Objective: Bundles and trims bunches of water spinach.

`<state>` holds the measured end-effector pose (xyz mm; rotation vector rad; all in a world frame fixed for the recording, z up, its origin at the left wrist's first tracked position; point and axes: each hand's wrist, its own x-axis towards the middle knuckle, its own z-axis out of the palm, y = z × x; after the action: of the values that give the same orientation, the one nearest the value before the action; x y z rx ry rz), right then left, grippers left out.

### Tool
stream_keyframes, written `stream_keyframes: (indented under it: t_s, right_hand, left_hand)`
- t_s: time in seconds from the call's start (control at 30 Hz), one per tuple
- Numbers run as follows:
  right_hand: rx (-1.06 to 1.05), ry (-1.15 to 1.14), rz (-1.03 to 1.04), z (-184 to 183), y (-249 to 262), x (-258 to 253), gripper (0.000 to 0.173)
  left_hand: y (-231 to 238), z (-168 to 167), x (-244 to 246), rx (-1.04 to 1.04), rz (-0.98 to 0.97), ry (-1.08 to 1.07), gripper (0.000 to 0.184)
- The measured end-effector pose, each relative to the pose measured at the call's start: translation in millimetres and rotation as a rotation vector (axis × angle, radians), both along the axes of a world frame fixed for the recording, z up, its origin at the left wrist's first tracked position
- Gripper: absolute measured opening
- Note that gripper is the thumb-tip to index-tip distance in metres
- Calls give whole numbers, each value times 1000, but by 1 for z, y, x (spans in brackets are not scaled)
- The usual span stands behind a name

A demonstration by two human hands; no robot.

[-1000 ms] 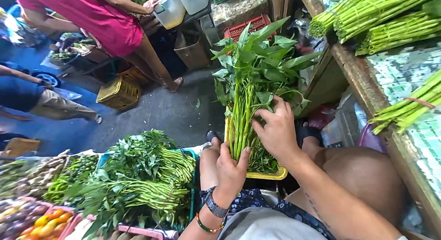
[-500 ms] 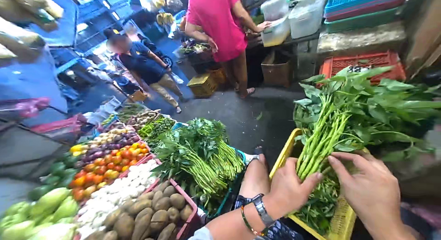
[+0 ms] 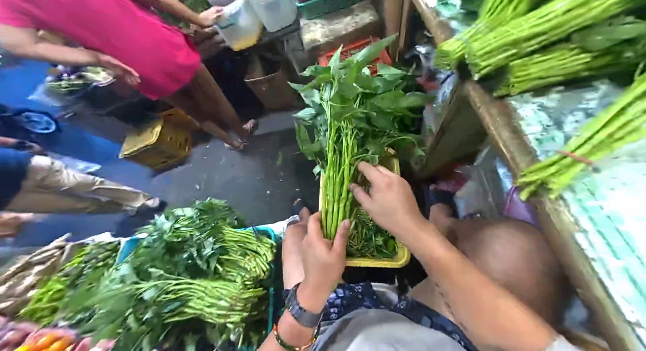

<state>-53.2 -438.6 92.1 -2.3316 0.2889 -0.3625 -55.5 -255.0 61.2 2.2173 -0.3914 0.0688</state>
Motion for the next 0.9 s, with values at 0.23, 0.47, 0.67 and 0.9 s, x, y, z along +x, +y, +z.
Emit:
stream_keyframes:
  t_s: [0.23,0.47,0.67,0.9]
  right_hand:
    - [-16,-78,-107,-4,7,-2,10]
    - [29,-238,-61,-13,21,-4,8]
    - [106,-53,322,20,-10,-23,28]
    - [-116,-221,380,0,-7,-10,31]
  left_hand:
    - [-7,-1,-1,-5,-15,-22,51]
    - [-9,5,7,-41,14,-22,46]
    - [0,14,20,-247,26,186,55]
    - [6,1,18,-356,-43,172,33]
